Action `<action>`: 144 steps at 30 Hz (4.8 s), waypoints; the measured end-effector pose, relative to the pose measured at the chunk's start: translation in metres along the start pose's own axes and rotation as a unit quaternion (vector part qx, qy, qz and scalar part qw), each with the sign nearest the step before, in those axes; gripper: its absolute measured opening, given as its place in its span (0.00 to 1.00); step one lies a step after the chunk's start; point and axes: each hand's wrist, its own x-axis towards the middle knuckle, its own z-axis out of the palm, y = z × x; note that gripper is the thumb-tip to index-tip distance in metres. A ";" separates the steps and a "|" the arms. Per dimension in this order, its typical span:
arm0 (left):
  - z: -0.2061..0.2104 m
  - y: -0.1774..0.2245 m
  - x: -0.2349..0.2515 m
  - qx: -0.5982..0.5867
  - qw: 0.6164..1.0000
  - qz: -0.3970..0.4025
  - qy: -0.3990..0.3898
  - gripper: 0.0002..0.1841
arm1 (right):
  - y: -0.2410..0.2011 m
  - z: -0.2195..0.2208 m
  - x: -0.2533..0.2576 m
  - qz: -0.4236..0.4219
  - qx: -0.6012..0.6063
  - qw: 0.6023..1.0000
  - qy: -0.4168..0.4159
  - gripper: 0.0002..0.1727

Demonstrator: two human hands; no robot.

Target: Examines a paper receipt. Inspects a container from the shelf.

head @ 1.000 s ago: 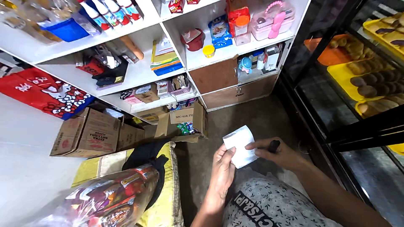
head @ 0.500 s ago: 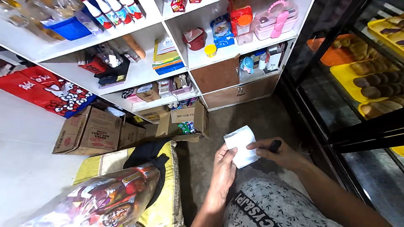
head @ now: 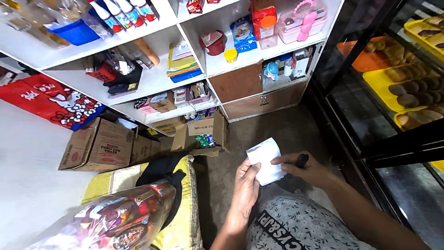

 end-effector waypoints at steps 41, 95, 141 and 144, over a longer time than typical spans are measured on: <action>0.007 -0.007 0.007 -0.009 0.999 -0.021 0.039 0.14 | -0.005 -0.009 0.000 0.048 -0.017 0.999 -0.001 0.14; -0.195 0.095 0.292 0.152 0.923 0.141 0.325 0.25 | 0.074 -0.107 0.463 0.195 -0.043 0.978 0.053 0.07; -0.098 0.059 0.416 0.148 0.933 0.160 0.286 0.06 | 0.069 -0.099 0.542 0.094 -0.183 0.854 -0.479 0.19; -0.102 0.064 0.402 0.157 0.943 0.158 0.246 0.07 | 0.071 -0.102 0.530 0.083 -0.140 0.860 -0.484 0.19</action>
